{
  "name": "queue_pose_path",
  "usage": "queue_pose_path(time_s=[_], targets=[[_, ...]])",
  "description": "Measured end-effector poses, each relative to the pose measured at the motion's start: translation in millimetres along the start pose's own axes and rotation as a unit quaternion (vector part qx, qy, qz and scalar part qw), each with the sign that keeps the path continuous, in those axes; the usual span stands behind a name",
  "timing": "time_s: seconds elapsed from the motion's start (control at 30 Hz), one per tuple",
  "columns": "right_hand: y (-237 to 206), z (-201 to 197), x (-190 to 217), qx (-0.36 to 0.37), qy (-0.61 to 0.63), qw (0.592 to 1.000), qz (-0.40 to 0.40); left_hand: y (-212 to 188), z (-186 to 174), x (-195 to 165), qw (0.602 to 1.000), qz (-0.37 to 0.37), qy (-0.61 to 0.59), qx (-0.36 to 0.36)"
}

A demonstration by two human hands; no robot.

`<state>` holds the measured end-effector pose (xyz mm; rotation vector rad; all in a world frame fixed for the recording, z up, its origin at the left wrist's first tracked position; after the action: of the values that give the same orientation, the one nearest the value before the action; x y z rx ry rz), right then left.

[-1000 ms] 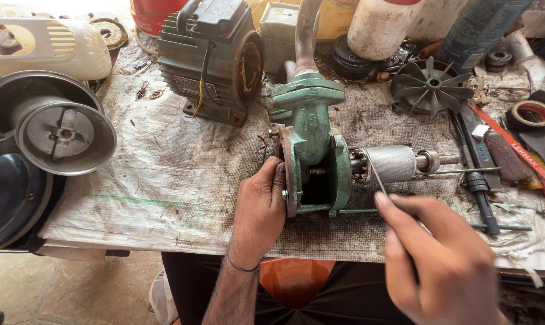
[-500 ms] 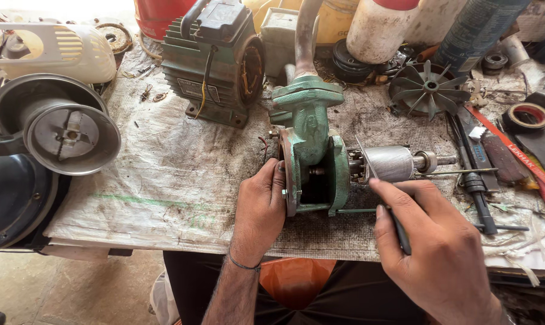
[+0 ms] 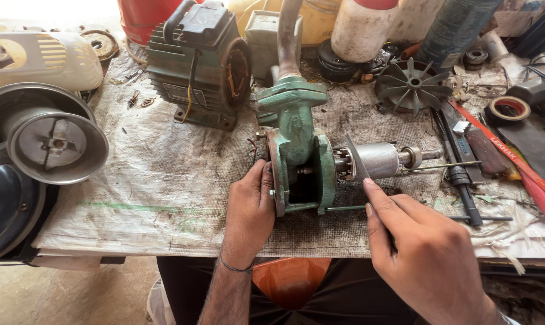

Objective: The person holds a green pump assembly on a workbench and uses a flat file to file the cylindrical metal rotor shaft extending from it, steadying the pump with the other hand. They occasionally reposition the file and continue filing the rotating metal cylinder throughout the episode.

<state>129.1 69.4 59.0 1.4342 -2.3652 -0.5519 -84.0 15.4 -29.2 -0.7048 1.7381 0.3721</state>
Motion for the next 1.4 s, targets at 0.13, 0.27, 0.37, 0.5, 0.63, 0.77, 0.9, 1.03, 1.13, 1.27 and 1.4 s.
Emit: queue_pose_path(time_s=[0.13,0.27,0.37,0.5,0.63,0.77,0.9,1.03,1.13,1.27,1.4], targets=[[2.1,2.3,-0.7,0.011,0.007,1.0,-0.023,-0.6,-1.0,0.3,1.0,-0.004,-0.003,0.001],[4.2,4.5,-2.4,0.036,0.006,0.999,-0.019,-0.8,-1.6,0.2,1.0,-0.007,-0.002,0.002],[4.2,6.5,-1.6,0.031,0.021,0.999,-0.024,-1.3,-3.1,0.5,1.0,0.004,0.0,-0.008],[5.6,12.1,0.3,0.04,0.019,0.999,-0.019,-1.8,-4.8,-0.2,0.999,0.045,-0.013,-0.017],[8.1,17.6,2.0,0.028,0.026,0.999,-0.035,-0.9,-4.7,0.1,1.0,0.001,-0.006,0.001],[5.9,16.9,5.2,0.02,-0.009,0.999,-0.037,-0.6,-4.7,0.3,1.0,0.004,-0.013,0.001],[7.8,19.5,5.6,0.014,-0.032,0.999,-0.042,1.2,-4.2,1.9,1.0,-0.001,-0.001,-0.002],[8.8,20.2,6.9,-0.007,-0.057,0.997,-0.053,4.0,-4.1,4.0,1.0,-0.025,0.016,0.002],[4.1,16.9,9.5,0.015,-0.065,0.997,-0.045,3.9,-3.4,4.3,1.0,0.002,0.003,-0.006],[9.0,20.8,8.9,0.021,-0.077,0.996,-0.051,3.0,-4.1,5.0,1.0,0.009,0.004,-0.004],[13.7,23.0,7.0,0.016,-0.071,0.996,-0.055,4.4,-3.5,4.9,1.0,-0.004,0.007,-0.004]])
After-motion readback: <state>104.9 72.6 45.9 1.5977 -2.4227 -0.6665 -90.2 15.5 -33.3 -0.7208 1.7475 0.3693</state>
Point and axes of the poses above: each hand's wrist, its own y-axis towards the middle knuckle, its own z-axis out of the palm, x = y × z, the point moved 1 cm from there along y, towards the middle knuckle, and after that the axes turned 14 degrees about -z, right-handed, at the moved point
